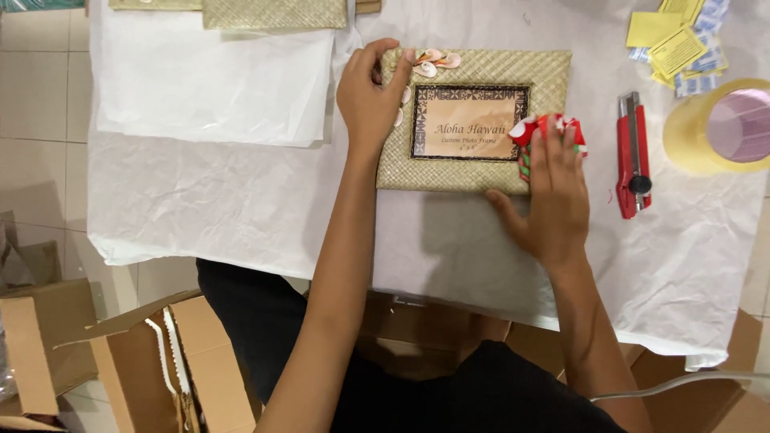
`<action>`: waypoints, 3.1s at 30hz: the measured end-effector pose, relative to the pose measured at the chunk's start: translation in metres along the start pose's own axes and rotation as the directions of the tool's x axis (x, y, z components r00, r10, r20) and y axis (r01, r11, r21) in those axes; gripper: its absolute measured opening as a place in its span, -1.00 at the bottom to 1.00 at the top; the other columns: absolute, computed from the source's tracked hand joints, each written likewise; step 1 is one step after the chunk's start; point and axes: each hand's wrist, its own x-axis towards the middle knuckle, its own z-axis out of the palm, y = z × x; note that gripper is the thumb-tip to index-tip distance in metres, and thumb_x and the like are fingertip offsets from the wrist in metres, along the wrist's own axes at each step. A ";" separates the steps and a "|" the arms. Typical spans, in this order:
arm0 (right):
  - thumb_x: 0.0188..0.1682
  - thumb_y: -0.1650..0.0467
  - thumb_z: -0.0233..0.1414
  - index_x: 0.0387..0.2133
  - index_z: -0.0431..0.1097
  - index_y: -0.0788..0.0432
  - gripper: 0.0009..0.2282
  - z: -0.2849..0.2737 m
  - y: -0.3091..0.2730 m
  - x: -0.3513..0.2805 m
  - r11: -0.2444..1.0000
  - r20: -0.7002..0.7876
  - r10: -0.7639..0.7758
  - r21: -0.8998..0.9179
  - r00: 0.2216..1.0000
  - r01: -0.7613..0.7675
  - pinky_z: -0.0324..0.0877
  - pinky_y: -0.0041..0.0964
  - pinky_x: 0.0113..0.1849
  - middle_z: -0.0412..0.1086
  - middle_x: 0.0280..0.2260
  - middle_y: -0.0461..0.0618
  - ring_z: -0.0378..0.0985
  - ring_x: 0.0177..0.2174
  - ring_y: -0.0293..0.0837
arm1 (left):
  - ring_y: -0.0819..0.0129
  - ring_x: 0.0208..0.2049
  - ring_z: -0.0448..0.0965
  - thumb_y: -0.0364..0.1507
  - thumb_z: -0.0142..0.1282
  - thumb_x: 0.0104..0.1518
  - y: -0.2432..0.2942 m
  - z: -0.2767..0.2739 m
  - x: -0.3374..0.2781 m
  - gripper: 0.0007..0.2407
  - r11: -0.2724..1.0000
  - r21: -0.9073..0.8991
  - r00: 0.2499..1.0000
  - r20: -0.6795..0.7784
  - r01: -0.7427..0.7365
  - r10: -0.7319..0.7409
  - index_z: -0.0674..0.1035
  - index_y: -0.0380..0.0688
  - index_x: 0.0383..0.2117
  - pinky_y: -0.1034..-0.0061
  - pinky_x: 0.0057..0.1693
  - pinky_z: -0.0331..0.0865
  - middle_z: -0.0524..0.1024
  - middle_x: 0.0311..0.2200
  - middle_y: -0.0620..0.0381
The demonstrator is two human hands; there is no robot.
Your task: Decorating woven photo frames by manually attaching artificial flowers and ribbons.
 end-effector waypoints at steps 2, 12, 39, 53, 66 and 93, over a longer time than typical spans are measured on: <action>0.11 0.08 0.06 0.39 0.03 0.42 -0.24 0.006 0.004 -0.003 0.996 -0.064 -0.088 0.007 0.994 0.088 0.07 0.27 0.30 -0.10 0.44 0.22 -0.19 0.41 0.26 | 0.58 -0.45 0.36 0.03 0.02 0.13 -0.004 0.001 0.000 -0.66 1.000 -0.003 1.000 -0.005 -0.010 0.010 0.65 0.20 -0.20 0.60 -0.29 0.21 0.41 -0.49 0.43; 0.17 0.21 0.10 0.40 0.06 0.37 -0.35 -0.003 -0.004 -0.008 0.972 -0.181 -0.192 0.097 0.964 0.212 0.13 0.23 0.30 -0.01 0.41 0.25 0.01 0.37 0.33 | 0.35 -0.09 0.50 0.17 -0.25 0.15 -0.025 -0.005 0.006 -0.38 0.999 -0.045 0.959 0.282 0.022 -0.008 0.39 0.13 0.24 0.48 0.02 0.33 0.48 -0.16 0.20; 0.10 0.27 0.20 0.35 0.18 0.40 -0.36 -0.006 -0.012 -0.005 0.972 -0.247 -0.212 0.051 0.946 0.231 0.31 0.16 0.23 0.11 0.37 0.26 0.18 0.33 0.29 | -0.02 0.47 0.02 -0.19 0.38 0.06 -0.036 -0.028 -0.044 -0.13 0.948 -0.292 0.886 0.463 0.128 0.023 -0.01 0.06 0.45 0.08 0.46 0.03 0.04 0.45 -0.09; 0.04 0.66 0.09 0.02 0.50 0.40 -0.73 -0.007 -0.002 -0.008 0.860 -0.334 -0.064 0.460 0.940 0.221 0.26 0.19 0.20 0.44 0.11 0.35 0.38 0.16 0.40 | 0.04 0.44 0.19 -0.38 0.21 0.29 -0.032 -0.011 -0.074 -0.43 0.955 -0.243 0.972 0.115 -0.170 0.203 0.24 -0.01 0.42 0.16 0.49 0.17 0.18 0.40 0.03; 0.22 0.52 -0.07 0.12 0.41 0.34 -0.75 -0.041 -0.009 0.061 0.798 -0.401 0.025 0.560 0.916 0.223 0.38 0.04 0.16 0.40 0.11 0.33 0.44 0.13 0.19 | 0.08 0.42 0.25 -0.40 0.16 0.35 -0.014 -0.016 -0.080 -0.51 0.958 -0.073 0.958 0.057 -0.277 0.282 0.24 -0.07 0.37 0.17 0.50 0.25 0.22 0.37 0.01; 0.15 0.59 0.12 -0.13 0.65 0.31 -0.85 0.020 0.061 0.158 0.874 -0.273 0.019 0.473 0.962 0.117 0.34 -0.26 -0.31 0.40 -0.37 0.06 0.43 -0.32 -0.10 | 0.14 -0.14 0.62 -0.66 0.18 0.25 0.083 0.048 -0.132 -0.93 0.780 -0.033 0.767 0.163 -0.625 0.621 0.63 -0.24 -0.25 0.37 -0.05 0.56 0.59 -0.14 0.01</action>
